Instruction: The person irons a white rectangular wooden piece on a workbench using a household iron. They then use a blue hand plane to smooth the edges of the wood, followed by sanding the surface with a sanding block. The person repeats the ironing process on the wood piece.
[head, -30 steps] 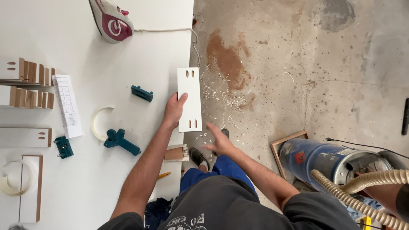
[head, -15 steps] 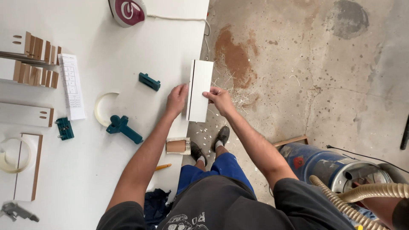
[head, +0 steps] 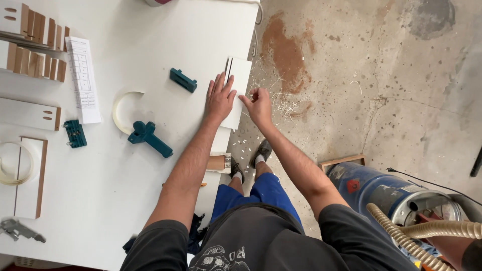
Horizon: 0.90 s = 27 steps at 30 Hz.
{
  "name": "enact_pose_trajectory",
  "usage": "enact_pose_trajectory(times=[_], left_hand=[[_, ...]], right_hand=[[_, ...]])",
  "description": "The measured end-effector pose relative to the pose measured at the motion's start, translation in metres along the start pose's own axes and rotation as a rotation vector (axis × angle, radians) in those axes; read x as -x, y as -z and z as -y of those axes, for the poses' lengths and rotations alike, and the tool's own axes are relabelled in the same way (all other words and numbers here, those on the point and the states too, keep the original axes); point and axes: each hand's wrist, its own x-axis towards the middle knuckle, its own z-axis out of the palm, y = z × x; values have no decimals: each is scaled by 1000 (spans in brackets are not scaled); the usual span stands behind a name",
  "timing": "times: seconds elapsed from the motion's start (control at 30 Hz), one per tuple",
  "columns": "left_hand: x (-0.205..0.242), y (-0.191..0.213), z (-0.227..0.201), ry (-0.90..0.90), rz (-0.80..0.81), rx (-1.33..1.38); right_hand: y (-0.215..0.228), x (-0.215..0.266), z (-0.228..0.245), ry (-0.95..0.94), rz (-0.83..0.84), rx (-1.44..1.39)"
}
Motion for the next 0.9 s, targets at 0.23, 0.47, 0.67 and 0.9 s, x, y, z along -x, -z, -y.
enact_pose_trajectory(times=[0.23, 0.47, 0.67, 0.9], left_hand=[[2, -21, 10, 28, -61, -18], [-1, -24, 13, 46, -19, -22], [-1, -17, 16, -5, -31, -29], [2, -19, 18, -37, -65, -30]], right_hand=[[-1, 158, 55, 883, 631, 375], [-58, 192, 9, 941, 457, 559], [-23, 179, 30, 580, 548, 117], [37, 149, 15, -440, 286, -1187]])
